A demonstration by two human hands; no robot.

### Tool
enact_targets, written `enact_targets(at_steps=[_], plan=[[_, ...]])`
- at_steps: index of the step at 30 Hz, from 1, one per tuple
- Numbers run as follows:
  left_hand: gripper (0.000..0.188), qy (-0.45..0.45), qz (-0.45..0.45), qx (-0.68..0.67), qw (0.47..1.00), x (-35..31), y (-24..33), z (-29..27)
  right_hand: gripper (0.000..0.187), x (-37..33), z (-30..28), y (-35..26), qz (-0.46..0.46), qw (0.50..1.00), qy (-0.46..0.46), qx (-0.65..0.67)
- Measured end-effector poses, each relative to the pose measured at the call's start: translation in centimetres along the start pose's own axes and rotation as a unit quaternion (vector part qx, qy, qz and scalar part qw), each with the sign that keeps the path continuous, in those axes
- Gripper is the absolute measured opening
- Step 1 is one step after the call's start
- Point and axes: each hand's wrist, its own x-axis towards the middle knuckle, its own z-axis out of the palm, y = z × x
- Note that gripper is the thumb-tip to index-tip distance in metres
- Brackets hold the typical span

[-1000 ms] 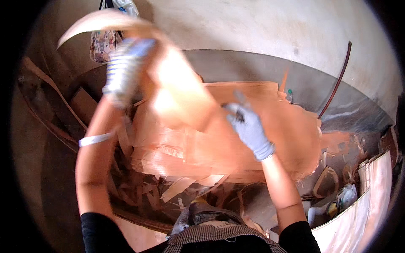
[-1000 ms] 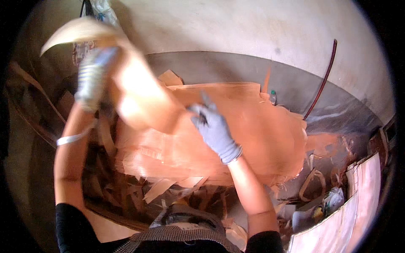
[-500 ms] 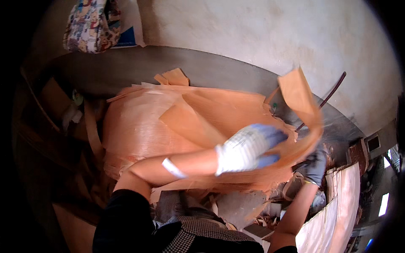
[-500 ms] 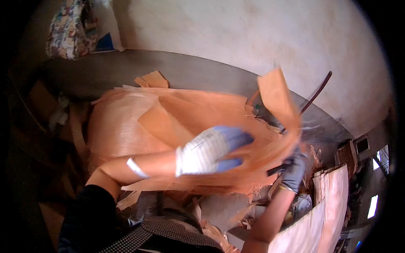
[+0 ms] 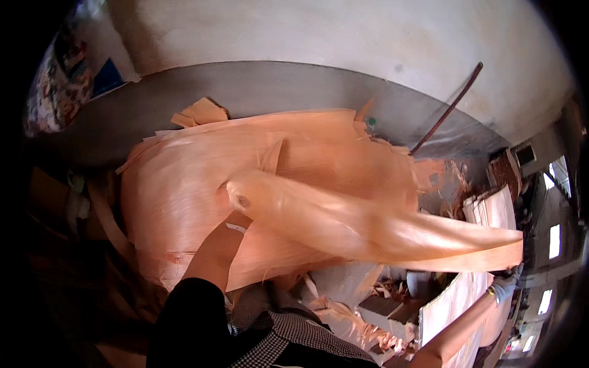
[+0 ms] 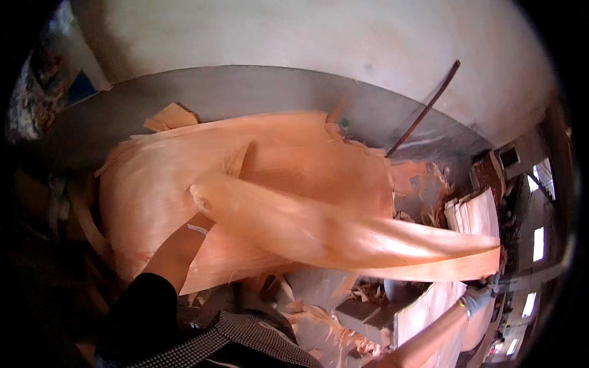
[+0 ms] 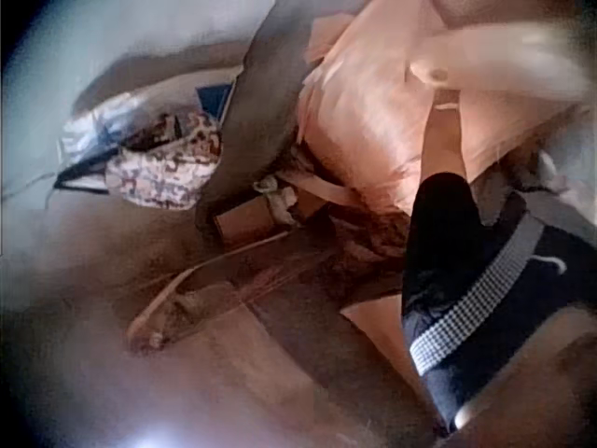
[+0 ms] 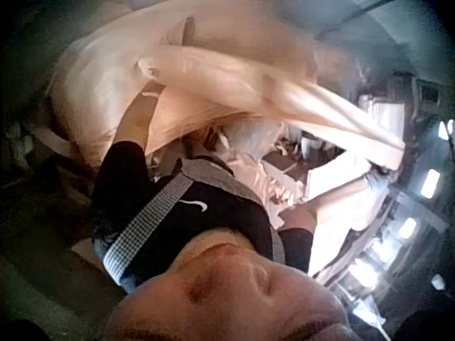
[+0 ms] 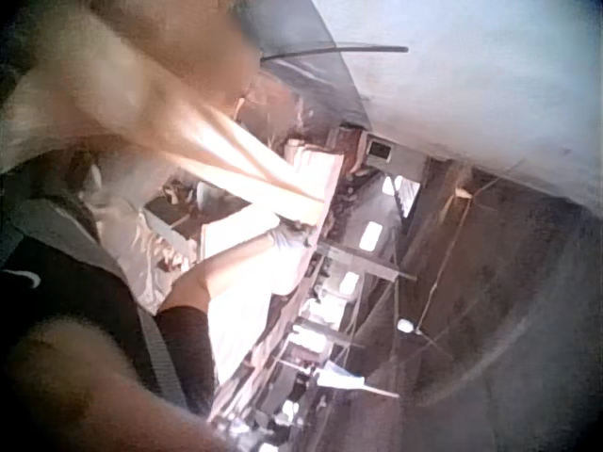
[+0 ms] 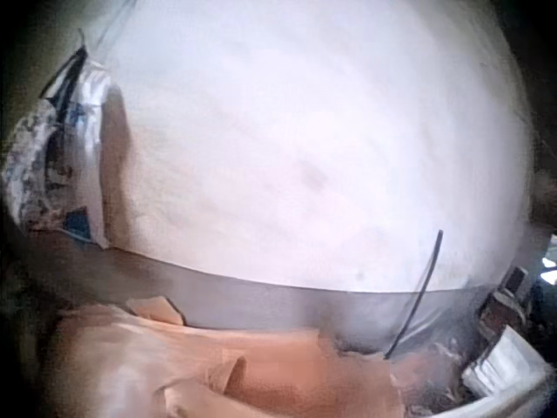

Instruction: The person cuts pieces of wood veneer using a utility knife and applies tape to secure them onto larger sheets; they also move the veneer sheets using a long bamboo pole.

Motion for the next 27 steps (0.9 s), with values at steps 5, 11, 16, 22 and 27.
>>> enact_targets(at_steps=[5,11,16,22,27], plan=[[0.083,-0.06,-0.046,0.019,0.997,2.0,-2.5,-1.4,0.033,3.4,-11.4,-4.8,-0.013,0.993,0.099,-0.058],[0.079,-0.044,-0.057,-0.118,0.99,5.1,4.1,-2.3,0.034,0.2,-29.0,-9.9,-0.116,0.955,0.138,-0.236],[0.066,0.197,0.271,-0.278,0.9,3.1,23.5,-10.2,0.025,-3.8,-31.9,-6.5,-0.155,0.948,0.176,-0.215],[0.071,0.008,0.664,-0.132,0.736,-9.1,53.9,-5.2,0.03,-6.1,-31.6,-5.8,-0.155,0.925,0.287,-0.196],[0.054,-0.011,0.741,-0.114,0.661,-15.2,68.6,5.6,0.027,-10.4,-47.5,-10.8,-0.193,0.862,0.414,-0.22]])
